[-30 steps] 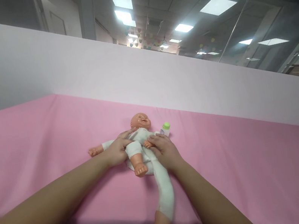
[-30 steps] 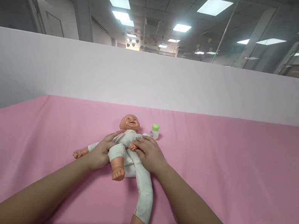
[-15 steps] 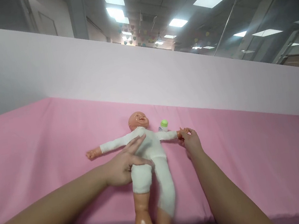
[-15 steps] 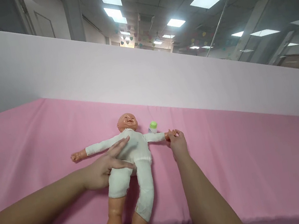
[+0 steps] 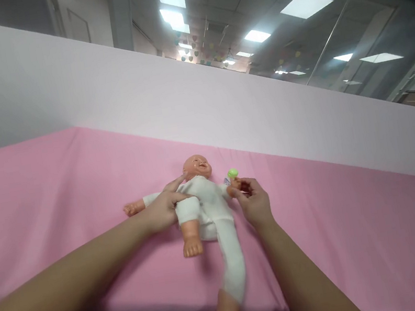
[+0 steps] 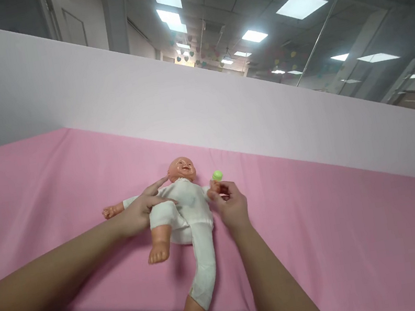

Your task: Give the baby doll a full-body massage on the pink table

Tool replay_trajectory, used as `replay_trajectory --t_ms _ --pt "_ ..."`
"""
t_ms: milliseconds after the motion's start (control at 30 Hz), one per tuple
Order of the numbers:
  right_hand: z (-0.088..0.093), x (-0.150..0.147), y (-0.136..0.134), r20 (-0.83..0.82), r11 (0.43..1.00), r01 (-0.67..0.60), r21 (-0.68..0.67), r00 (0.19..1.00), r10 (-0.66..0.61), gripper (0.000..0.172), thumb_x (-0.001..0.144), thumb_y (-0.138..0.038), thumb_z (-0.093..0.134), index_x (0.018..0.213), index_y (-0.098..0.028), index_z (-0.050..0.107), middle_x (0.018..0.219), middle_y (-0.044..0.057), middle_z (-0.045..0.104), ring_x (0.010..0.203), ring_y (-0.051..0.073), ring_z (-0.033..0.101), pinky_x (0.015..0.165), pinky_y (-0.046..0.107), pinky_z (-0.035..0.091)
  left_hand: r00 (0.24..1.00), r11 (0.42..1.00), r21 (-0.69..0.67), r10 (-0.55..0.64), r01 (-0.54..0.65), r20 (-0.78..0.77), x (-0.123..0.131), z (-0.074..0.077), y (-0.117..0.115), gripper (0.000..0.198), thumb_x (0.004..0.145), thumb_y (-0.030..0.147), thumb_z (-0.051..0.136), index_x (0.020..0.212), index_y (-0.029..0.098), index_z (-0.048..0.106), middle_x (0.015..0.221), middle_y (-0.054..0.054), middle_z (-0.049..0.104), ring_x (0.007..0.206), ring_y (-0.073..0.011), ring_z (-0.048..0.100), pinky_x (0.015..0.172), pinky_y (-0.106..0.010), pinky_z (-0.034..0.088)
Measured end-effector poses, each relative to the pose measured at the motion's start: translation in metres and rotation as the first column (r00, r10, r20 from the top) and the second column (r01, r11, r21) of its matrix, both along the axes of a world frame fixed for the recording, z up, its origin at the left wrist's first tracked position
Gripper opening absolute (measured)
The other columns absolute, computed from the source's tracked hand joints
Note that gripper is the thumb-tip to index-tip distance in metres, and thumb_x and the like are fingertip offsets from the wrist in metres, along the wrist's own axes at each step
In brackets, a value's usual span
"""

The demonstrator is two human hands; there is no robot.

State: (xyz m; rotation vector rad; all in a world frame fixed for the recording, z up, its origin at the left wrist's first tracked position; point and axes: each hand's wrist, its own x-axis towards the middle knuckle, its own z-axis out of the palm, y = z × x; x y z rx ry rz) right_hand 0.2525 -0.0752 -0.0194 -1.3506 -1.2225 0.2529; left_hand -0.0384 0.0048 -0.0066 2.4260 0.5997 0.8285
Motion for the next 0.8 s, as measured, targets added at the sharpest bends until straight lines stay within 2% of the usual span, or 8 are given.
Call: replay_trajectory --t_ms 67,167,267,367,467,600,733,800 --pt "0.003 -0.017 -0.004 0.229 0.995 -0.096 -0.009 0.969 0.095 0.029 0.085 -0.033 0.071 0.112 -0.025 0.071 0.109 0.004 0.075 0.096 0.022 0.07 0.09 0.04 0.059 0.999 0.999 -0.024 0.038 -0.038 0.002 -0.001 -0.004 0.009 0.024 0.084 0.026 0.066 0.103 0.022 0.08 0.165 -0.003 0.032 0.155 -0.0368 0.021 0.119 -0.046 0.041" --pt "0.005 -0.032 -0.009 0.509 0.977 -0.207 -0.04 0.838 0.199 0.028 0.084 -0.019 0.068 0.11 -0.029 0.075 0.109 0.002 0.075 0.106 0.023 0.065 0.099 0.043 0.054 0.998 0.997 -0.049 0.059 -0.06 -0.019 -0.002 -0.012 0.018 0.016 0.082 0.028 0.066 0.088 0.02 0.078 0.156 -0.005 0.046 0.154 -0.0347 0.023 0.116 -0.042 0.044" --pt "0.008 -0.036 -0.011 0.607 0.95 -0.281 -0.135 0.735 0.303 0.032 0.085 -0.013 0.065 0.108 -0.032 0.076 0.109 -0.001 0.076 0.109 0.023 0.062 0.101 0.043 0.052 0.998 0.997 -0.05 0.066 -0.067 -0.024 -0.002 -0.019 0.024 0.017 0.083 0.031 0.067 0.091 0.021 0.078 0.156 -0.005 0.047 0.153 -0.0335 0.026 0.116 -0.041 0.044" --pt "0.007 -0.034 -0.01 0.605 0.948 -0.28 -0.149 0.733 0.311 0.032 0.086 -0.014 0.064 0.109 -0.033 0.076 0.11 -0.002 0.076 0.11 0.023 0.061 0.102 0.044 0.051 0.998 0.997 -0.047 0.064 -0.064 0.005 -0.001 -0.02 0.024 0.018 0.083 0.029 0.067 0.094 0.022 0.079 0.158 -0.005 0.043 0.152 -0.0331 0.028 0.116 -0.041 0.044" --pt "0.002 -0.027 -0.006 0.503 0.968 -0.227 -0.109 0.827 0.251 0.031 0.086 -0.02 0.067 0.115 -0.03 0.074 0.115 0.002 0.074 0.11 0.024 0.063 0.102 0.045 0.051 0.997 0.998 -0.04 0.048 -0.046 0.057 0.0 -0.014 0.017 0.018 0.083 0.03 0.07 0.096 0.022 0.08 0.157 -0.006 0.045 0.151 -0.034 0.03 0.116 -0.041 0.043" --pt "-0.004 0.0 0.006 0.088 0.997 -0.072 -0.042 0.993 0.075 0.04 0.087 -0.04 0.069 0.123 -0.024 0.068 0.12 0.007 0.073 0.102 0.023 0.069 0.09 0.04 0.058 0.996 1.0 0.004 -0.028 0.028 0.086 0.001 0.002 -0.003 0.02 0.086 0.035 0.071 0.099 0.025 0.082 0.162 -0.004 0.038 0.148 -0.0339 0.037 0.119 -0.043 0.04" --pt "-0.009 0.044 0.015 -0.272 0.995 0.093 -0.041 0.957 -0.1 0.053 0.083 -0.048 0.07 0.127 -0.02 0.06 0.126 0.01 0.07 0.11 0.023 0.069 0.086 0.032 0.059 0.994 0.977 0.182 -0.106 0.11 -0.033 0.001 0.013 -0.025 0.034 0.083 0.038 0.075 0.117 0.034 0.078 0.17 0.001 0.02 0.153 -0.0373 0.024 0.124 -0.052 0.027" --pt "-0.014 0.064 0.017 -0.347 0.982 0.113 -0.153 0.924 -0.16 0.055 0.08 -0.047 0.073 0.126 -0.02 0.057 0.115 0.009 0.073 0.095 0.02 0.072 0.072 0.028 0.06 0.984 0.949 0.266 -0.144 0.167 -0.104 0.003 0.014 -0.034 0.041 0.081 0.036 0.077 0.122 0.037 0.076 0.172 0.004 0.013 0.155 -0.0395 0.018 0.125 -0.057 0.022"
